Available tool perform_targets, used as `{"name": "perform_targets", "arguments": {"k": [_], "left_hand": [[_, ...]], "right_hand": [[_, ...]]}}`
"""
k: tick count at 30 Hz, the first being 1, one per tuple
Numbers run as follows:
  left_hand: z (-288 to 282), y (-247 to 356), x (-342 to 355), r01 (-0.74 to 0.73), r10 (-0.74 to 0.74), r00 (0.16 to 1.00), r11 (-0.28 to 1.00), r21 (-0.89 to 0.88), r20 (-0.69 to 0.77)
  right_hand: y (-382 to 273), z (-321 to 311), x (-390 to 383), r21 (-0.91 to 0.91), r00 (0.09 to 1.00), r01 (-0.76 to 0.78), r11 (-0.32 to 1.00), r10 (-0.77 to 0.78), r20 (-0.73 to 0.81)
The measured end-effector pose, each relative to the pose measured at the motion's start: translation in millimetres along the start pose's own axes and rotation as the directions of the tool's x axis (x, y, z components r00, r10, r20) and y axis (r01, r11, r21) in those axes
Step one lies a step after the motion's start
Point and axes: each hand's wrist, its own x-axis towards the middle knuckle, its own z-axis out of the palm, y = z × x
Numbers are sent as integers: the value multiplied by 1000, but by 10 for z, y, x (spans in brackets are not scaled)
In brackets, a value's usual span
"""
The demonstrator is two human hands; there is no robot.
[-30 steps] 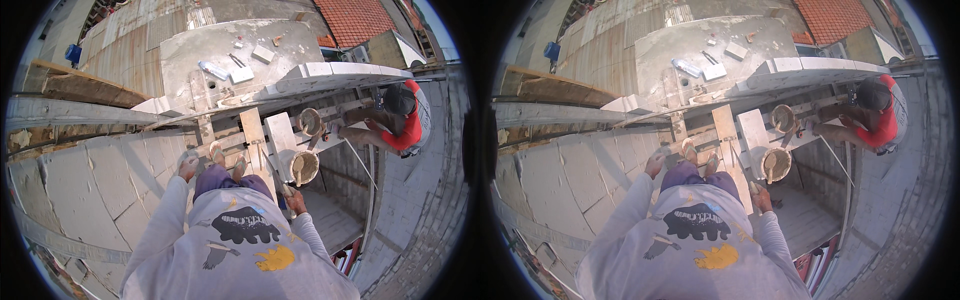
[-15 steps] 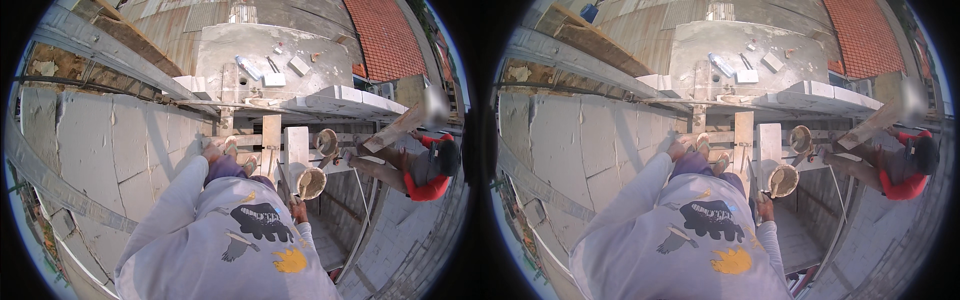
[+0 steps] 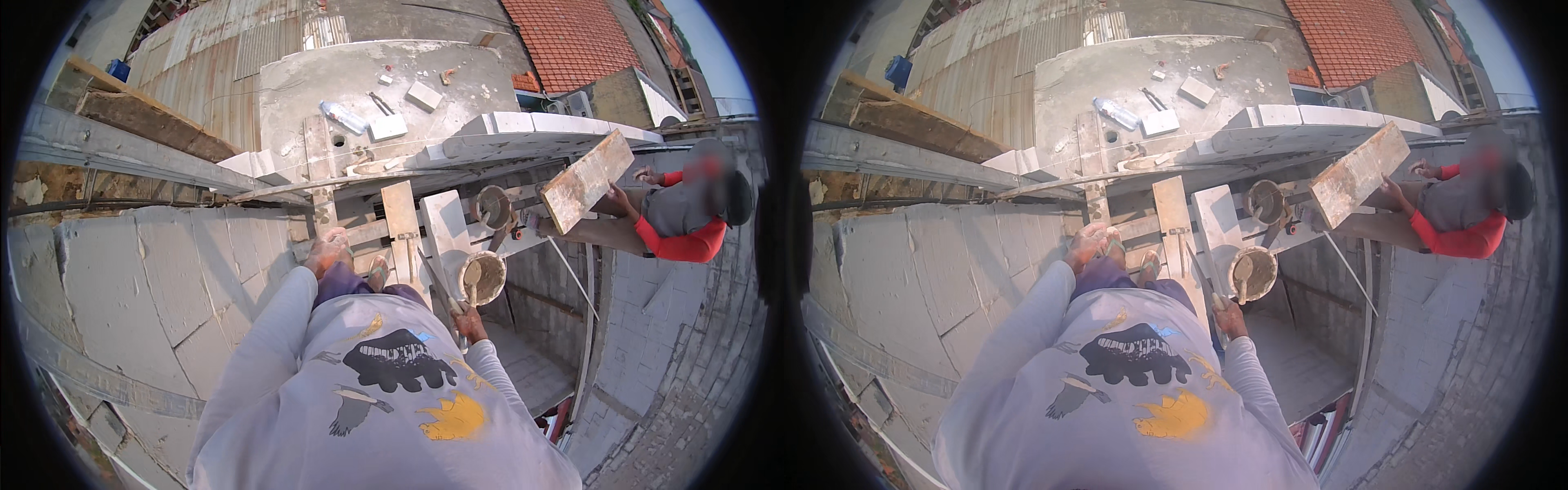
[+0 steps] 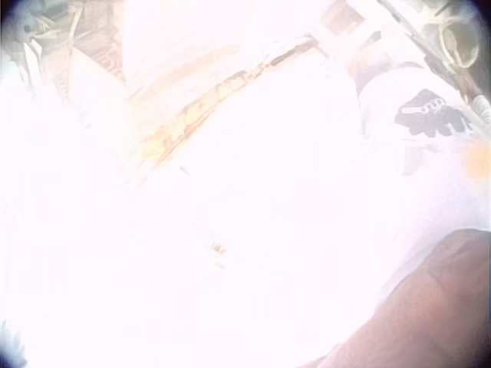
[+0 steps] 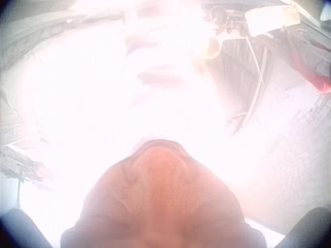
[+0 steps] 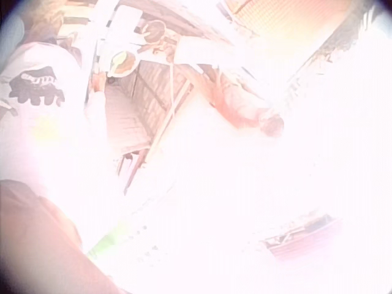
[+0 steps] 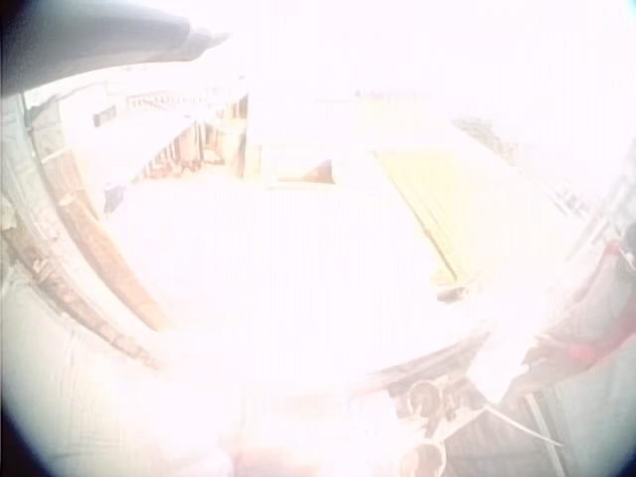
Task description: The person uses a hand saw to cut a wooden plank on a rooftop construction site. They position the plank, saw through it, then lift and move the cut piece aside.
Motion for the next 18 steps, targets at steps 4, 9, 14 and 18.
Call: {"name": "perform_targets", "arguments": {"k": [4,9,14,18], "left_hand": [[304,228,1,-70,70,988,998,-3,138],[943,1163,-149,-276,279,939,960,-46,202],[1885,2840,-101,-596,491,786,763,250,375],[2835,3308,476,-709,462,701,533,462,543]], "right_hand": [[-324,-50,-235,-43,999,8,999,-9,-33],[-257,50,-391,58,997,-12,998,16,-72],[-70,190,-551,14,991,-27,1000,28,-127],[-202,224,-743,159,988,-116,981,130,-85]]}}
